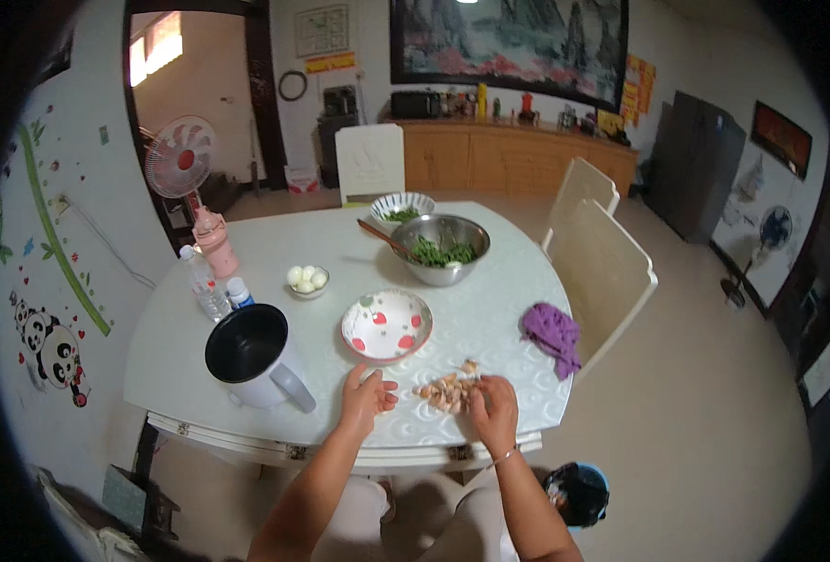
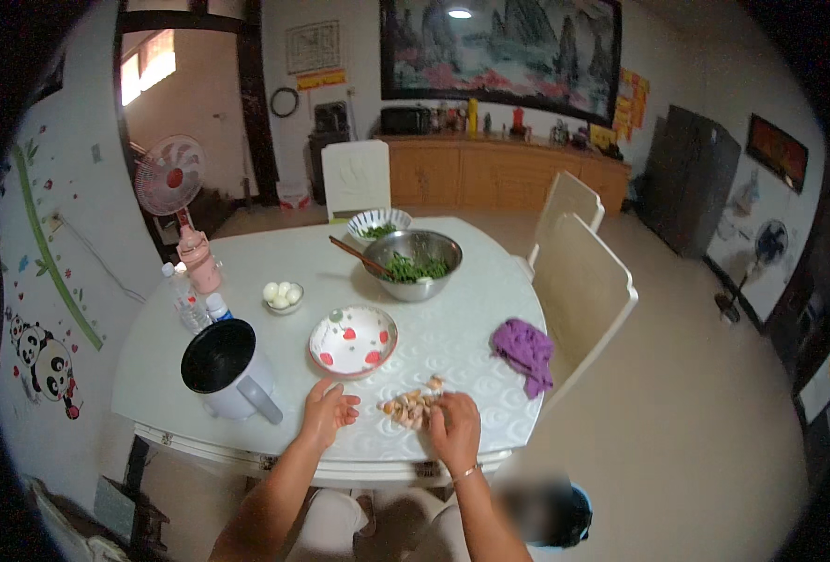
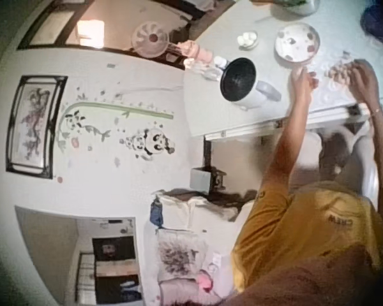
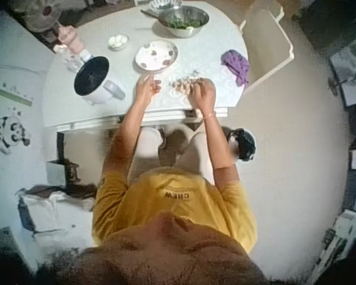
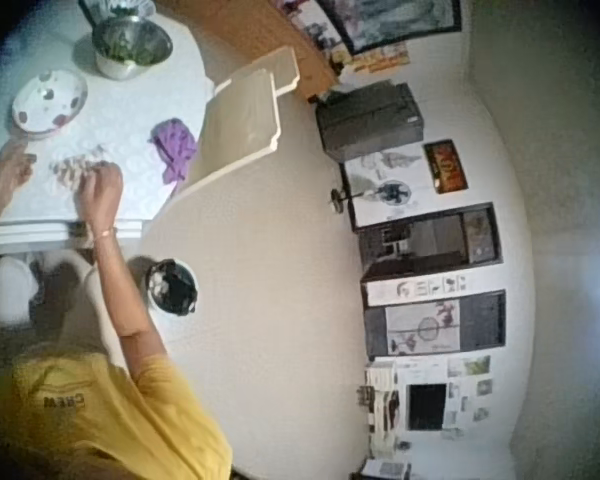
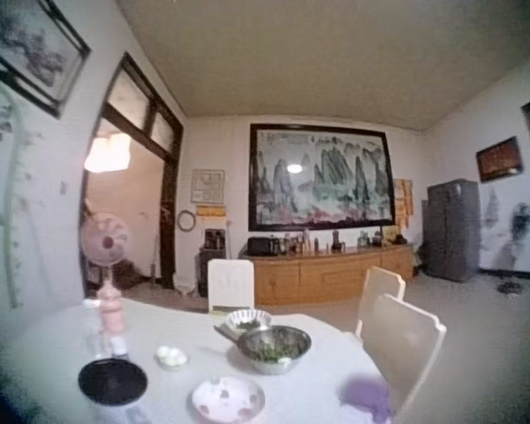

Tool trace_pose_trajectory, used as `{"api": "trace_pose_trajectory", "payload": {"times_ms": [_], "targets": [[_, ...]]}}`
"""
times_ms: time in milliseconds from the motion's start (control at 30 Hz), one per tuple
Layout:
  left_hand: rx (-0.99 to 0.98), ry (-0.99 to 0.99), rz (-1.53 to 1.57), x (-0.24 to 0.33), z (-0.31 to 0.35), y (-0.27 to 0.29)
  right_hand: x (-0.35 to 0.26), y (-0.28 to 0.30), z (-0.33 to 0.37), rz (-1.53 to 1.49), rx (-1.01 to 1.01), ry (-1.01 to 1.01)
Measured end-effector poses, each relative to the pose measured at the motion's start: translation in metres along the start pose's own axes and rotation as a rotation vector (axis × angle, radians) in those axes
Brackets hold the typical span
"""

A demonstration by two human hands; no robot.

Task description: The person peels shells off boiled eggs by hand, dropping the shells into a blue bucket and putting the peeled eggs into a bowl on the table.

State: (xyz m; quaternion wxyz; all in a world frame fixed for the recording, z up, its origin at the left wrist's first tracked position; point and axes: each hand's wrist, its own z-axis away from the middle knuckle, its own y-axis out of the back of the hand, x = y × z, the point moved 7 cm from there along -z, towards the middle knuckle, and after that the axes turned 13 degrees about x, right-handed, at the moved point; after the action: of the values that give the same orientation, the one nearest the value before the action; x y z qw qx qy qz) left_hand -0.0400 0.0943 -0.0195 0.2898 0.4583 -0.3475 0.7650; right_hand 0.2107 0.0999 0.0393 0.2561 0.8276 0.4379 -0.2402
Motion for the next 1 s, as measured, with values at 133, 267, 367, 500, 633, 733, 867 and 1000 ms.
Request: {"api": "trace_pose_trajectory", "payload": {"times_ms": [133,267,367,500,633,733,867,1000], "targets": [[-0.17,-0.186,-0.32,0.002,0.014,-0.012,0.016,0.002,0.004,-0.068,0.088,-0.127],[-0.225,-0.638,-0.459,-0.006,0.015,-0.022,0.013,0.006,0.004,-0.077,0.114,-0.195],[-0.208,-0.835,-0.589,0.0,0.029,-0.03,0.014,0.004,0.005,-0.037,0.107,-0.2],[-0.194,-0.917,-0.667,0.01,0.039,-0.038,0.02,0.005,0.008,-0.02,0.134,-0.251],[-0.168,-1.071,-0.804,0.015,0.038,-0.049,0.028,0.0,0.013,0.002,0.117,-0.284],[-0.229,-0.944,-0.967,0.014,0.032,-0.054,0.03,-0.004,0.016,0.038,0.087,-0.261],[-0.227,-0.88,-1.018,0.007,0.023,-0.054,0.026,-0.004,0.013,0.066,0.081,-0.205],[-0.236,-0.942,-0.998,0.012,0.029,-0.053,0.023,-0.001,0.012,0.094,0.07,-0.198]]}}
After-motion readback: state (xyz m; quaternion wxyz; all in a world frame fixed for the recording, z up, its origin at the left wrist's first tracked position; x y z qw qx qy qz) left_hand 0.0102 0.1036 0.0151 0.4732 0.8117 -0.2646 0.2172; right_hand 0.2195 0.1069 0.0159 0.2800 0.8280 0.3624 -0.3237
